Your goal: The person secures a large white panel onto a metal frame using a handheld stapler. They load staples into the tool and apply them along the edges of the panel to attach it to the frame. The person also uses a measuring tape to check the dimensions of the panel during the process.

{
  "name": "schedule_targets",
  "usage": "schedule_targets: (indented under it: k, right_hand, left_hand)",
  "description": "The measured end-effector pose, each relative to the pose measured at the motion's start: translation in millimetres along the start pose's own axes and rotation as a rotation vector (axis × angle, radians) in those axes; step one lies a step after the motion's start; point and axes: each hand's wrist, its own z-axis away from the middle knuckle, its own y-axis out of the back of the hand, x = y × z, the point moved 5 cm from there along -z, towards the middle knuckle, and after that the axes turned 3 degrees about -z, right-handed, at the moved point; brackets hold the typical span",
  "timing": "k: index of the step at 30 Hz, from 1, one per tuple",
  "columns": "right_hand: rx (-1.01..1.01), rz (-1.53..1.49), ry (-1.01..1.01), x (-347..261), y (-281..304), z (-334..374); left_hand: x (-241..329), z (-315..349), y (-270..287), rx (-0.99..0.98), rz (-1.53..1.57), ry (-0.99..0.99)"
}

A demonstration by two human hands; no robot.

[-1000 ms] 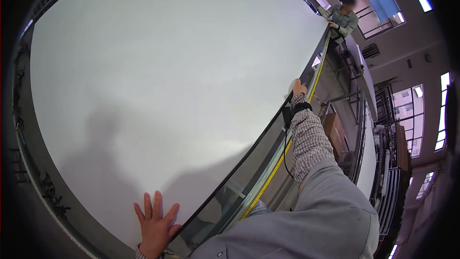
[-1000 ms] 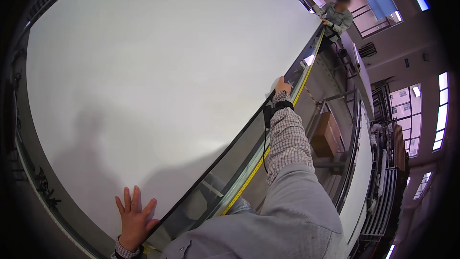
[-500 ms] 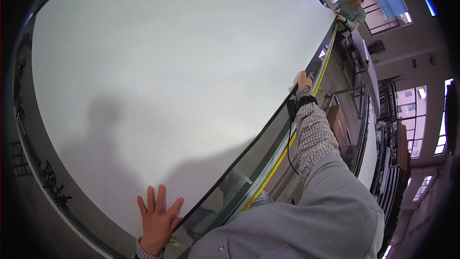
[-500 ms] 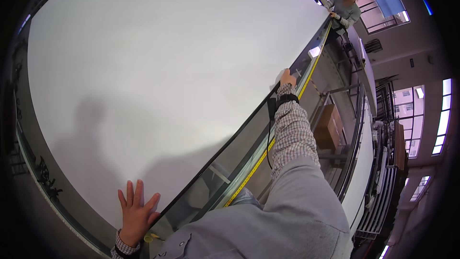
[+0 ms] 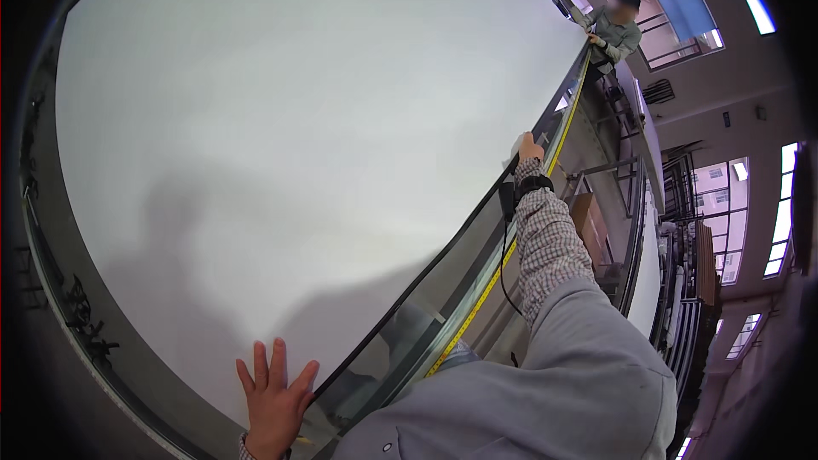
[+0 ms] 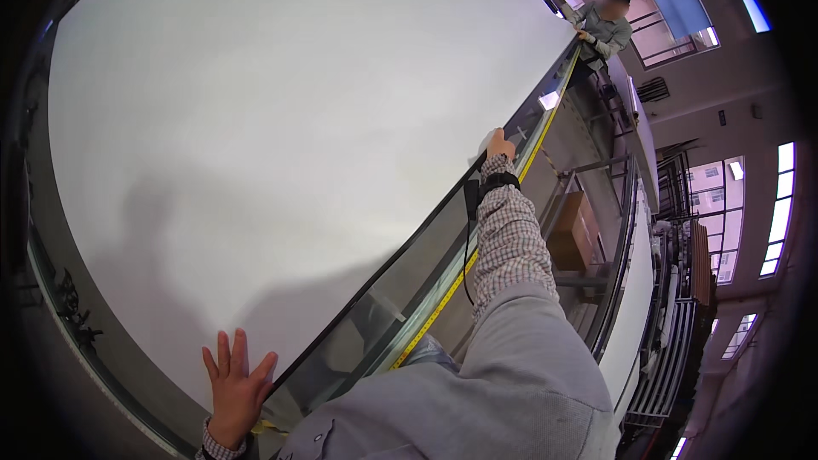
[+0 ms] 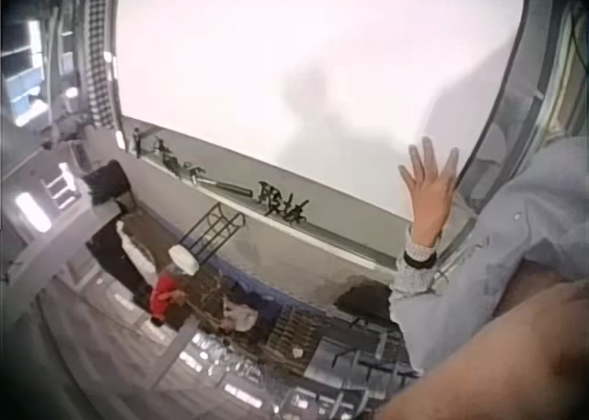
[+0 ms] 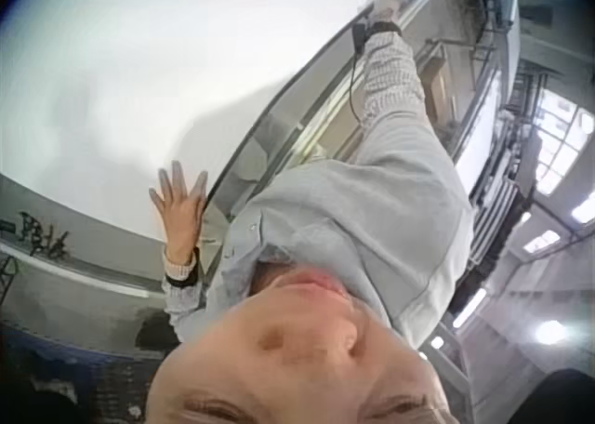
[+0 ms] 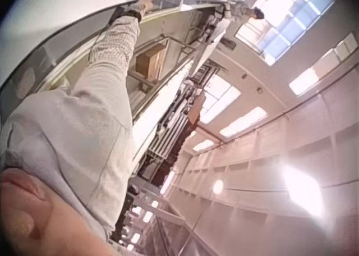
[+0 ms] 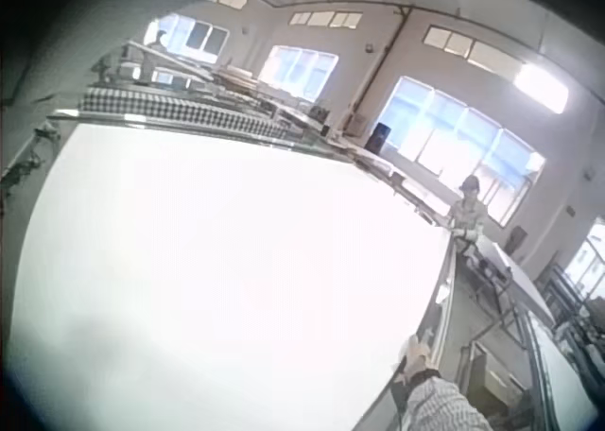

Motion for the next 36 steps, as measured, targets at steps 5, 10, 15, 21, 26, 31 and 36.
schedule_targets:
  k: [5,10,15,21,26,31,36]
  right_hand:
    - [-0.057,0.017,0.015,12,12,-16]
    - [-0.065,0.123,0.036,11,18,-8]
    - [-0.103,-0.018,-0.041,-9,13,35]
    - [0.006,0.089,0.054,-5,22,41]
    - [-0.045,-0.067,-0.008,1,14,51]
    - [0.044,-0.004,0.009,-7,19,72]
    - [0.000,-0.109,0.005,-1,21,81]
  left_hand:
    - [7,11,17,-0.134,0.057,-0.046]
    - [6,25,27,-0.105,0.074,-0.031]
    - [-9,44,12,0.046,0.109,-0.033]
    - [-14,54,0,0.089,-0.067,-0.066]
    - [-19,58,8,0.023,0.155,-0.041]
    - [-21,64,11,0.020,0.191,-0.033]
    - [-17,62,6,0.032,0.132,-0.048]
